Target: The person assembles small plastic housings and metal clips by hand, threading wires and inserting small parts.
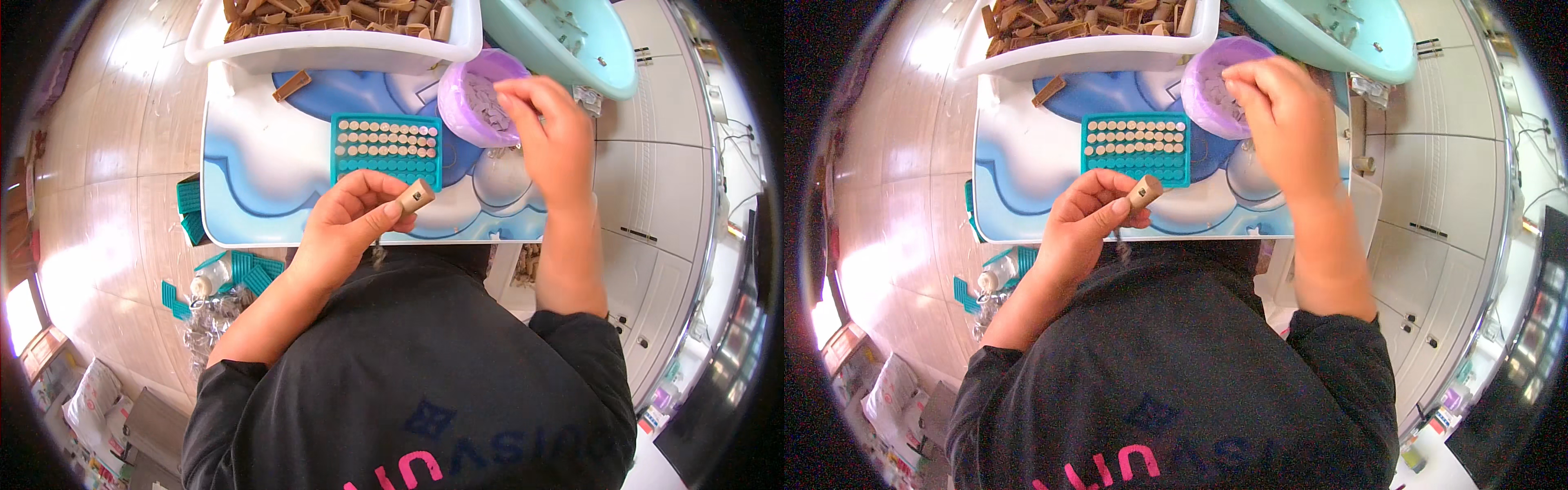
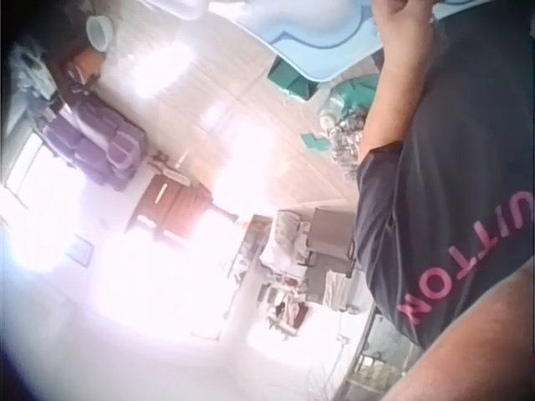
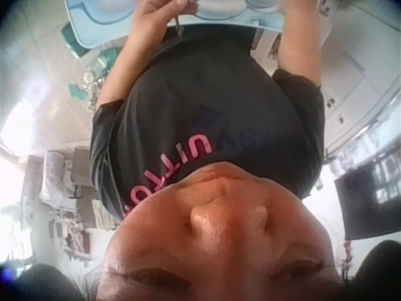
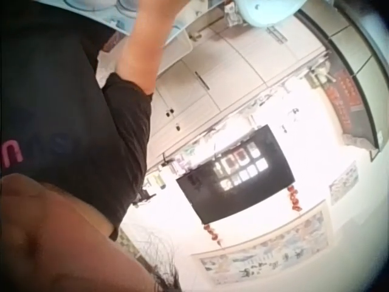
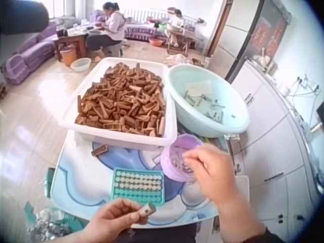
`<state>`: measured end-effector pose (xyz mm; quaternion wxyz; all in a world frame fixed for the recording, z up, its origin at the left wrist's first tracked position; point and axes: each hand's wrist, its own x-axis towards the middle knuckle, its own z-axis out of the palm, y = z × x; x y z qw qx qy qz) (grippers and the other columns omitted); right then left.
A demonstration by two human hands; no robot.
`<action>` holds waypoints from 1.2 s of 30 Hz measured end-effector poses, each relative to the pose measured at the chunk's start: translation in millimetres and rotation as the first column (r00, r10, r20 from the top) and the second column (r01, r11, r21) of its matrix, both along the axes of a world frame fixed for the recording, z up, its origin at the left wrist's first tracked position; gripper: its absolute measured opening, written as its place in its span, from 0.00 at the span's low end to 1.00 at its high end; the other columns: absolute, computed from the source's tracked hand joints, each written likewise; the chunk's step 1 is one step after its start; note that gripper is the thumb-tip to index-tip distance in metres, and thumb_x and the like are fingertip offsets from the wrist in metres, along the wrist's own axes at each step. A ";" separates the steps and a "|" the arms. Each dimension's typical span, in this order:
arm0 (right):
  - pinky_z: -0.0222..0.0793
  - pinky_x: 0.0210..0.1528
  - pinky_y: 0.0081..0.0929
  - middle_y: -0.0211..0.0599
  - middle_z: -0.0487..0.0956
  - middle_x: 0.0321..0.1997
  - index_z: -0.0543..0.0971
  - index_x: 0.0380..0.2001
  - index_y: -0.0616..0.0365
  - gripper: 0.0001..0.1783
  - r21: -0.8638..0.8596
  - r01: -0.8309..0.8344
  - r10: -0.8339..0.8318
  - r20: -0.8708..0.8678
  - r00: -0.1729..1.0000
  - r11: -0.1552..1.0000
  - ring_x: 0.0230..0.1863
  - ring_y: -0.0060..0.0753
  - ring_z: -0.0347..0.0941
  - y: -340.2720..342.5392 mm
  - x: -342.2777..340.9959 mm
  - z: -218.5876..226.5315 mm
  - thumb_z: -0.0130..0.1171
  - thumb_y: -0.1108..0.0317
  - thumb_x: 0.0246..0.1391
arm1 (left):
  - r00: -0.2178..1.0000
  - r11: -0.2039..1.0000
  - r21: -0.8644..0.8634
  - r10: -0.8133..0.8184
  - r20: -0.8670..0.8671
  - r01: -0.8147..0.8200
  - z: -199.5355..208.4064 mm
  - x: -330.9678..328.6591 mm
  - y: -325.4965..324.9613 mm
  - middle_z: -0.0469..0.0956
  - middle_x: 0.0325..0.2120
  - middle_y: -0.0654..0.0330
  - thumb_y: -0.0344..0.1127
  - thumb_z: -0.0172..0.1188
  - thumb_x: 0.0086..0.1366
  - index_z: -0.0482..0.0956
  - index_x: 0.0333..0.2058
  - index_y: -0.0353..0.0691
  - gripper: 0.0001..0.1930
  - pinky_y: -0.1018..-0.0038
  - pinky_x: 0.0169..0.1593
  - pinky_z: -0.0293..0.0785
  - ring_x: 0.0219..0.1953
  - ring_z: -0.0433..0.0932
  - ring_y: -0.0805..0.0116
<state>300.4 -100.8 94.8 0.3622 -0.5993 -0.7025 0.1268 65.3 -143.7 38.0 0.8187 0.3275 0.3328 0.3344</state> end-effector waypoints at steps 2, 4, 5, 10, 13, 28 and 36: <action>0.70 0.37 0.32 0.43 0.78 0.30 0.79 0.30 0.59 0.06 -0.054 0.032 -0.025 0.139 0.990 0.998 0.32 0.44 0.75 21.8 9.7 -1.7 0.57 0.70 0.48 | 0.999 0.999 -0.029 -0.013 0.051 0.014 0.5 2.9 0.2 0.76 0.37 0.58 0.28 0.51 0.65 0.67 0.51 0.34 0.16 0.75 0.44 0.72 0.37 0.74 0.72; 0.70 0.38 0.32 0.46 0.77 0.32 0.78 0.32 0.60 0.08 -0.210 0.037 0.059 0.433 0.899 0.977 0.35 0.46 0.74 41.4 13.2 -17.0 0.57 0.70 0.48 | 0.994 0.999 -0.026 -0.030 0.106 0.032 0.6 6.1 -2.6 0.75 0.37 0.59 0.31 0.54 0.63 0.66 0.53 0.34 0.20 0.73 0.43 0.72 0.36 0.75 0.71; 0.70 0.38 0.32 0.46 0.77 0.32 0.78 0.32 0.60 0.08 -0.209 0.035 0.061 0.432 0.900 0.977 0.35 0.46 0.74 48.9 14.2 -25.8 0.57 0.70 0.48 | 0.994 0.999 -0.025 -0.027 0.105 0.030 2.3 7.7 -2.9 0.75 0.37 0.59 0.31 0.54 0.63 0.66 0.53 0.34 0.20 0.73 0.43 0.72 0.36 0.75 0.71; 0.69 0.41 0.41 0.49 0.78 0.35 0.79 0.32 0.59 0.09 -0.332 0.182 0.066 0.615 0.785 0.926 0.39 0.54 0.73 56.5 10.8 -35.0 0.55 0.68 0.48 | 0.990 0.985 -0.151 -0.060 0.131 0.080 6.1 8.1 -3.8 0.74 0.38 0.58 0.34 0.54 0.63 0.67 0.53 0.37 0.19 0.74 0.42 0.72 0.34 0.75 0.70; 0.69 0.39 0.38 0.49 0.78 0.33 0.78 0.32 0.60 0.09 -0.297 0.111 0.076 0.552 0.830 0.948 0.35 0.50 0.75 52.9 13.0 -32.4 0.56 0.68 0.47 | 0.976 0.960 -0.265 -0.028 0.216 0.086 -1.0 1.1 -1.3 0.74 0.38 0.60 0.34 0.53 0.65 0.71 0.48 0.38 0.13 0.74 0.43 0.74 0.35 0.75 0.72; 0.68 0.39 0.27 0.40 0.77 0.35 0.73 0.30 0.61 0.04 0.069 -0.274 0.283 -0.263 0.922 0.959 0.36 0.35 0.73 -66.7 -58.0 -36.8 0.57 0.78 0.49 | 0.920 0.910 -0.413 0.136 0.367 0.030 -14.2 1.8 -5.3 0.76 0.37 0.55 0.37 0.50 0.66 0.69 0.48 0.31 0.16 0.72 0.45 0.74 0.37 0.76 0.68; 0.70 0.36 0.29 0.41 0.76 0.33 0.72 0.30 0.60 0.06 0.114 -0.220 0.243 -0.268 0.932 0.969 0.35 0.40 0.75 -73.8 -64.2 -45.8 0.58 0.79 0.47 | 0.938 0.926 -0.375 0.097 0.333 0.037 -9.2 0.7 -8.4 0.77 0.34 0.57 0.39 0.49 0.67 0.70 0.47 0.31 0.17 0.72 0.46 0.73 0.37 0.77 0.69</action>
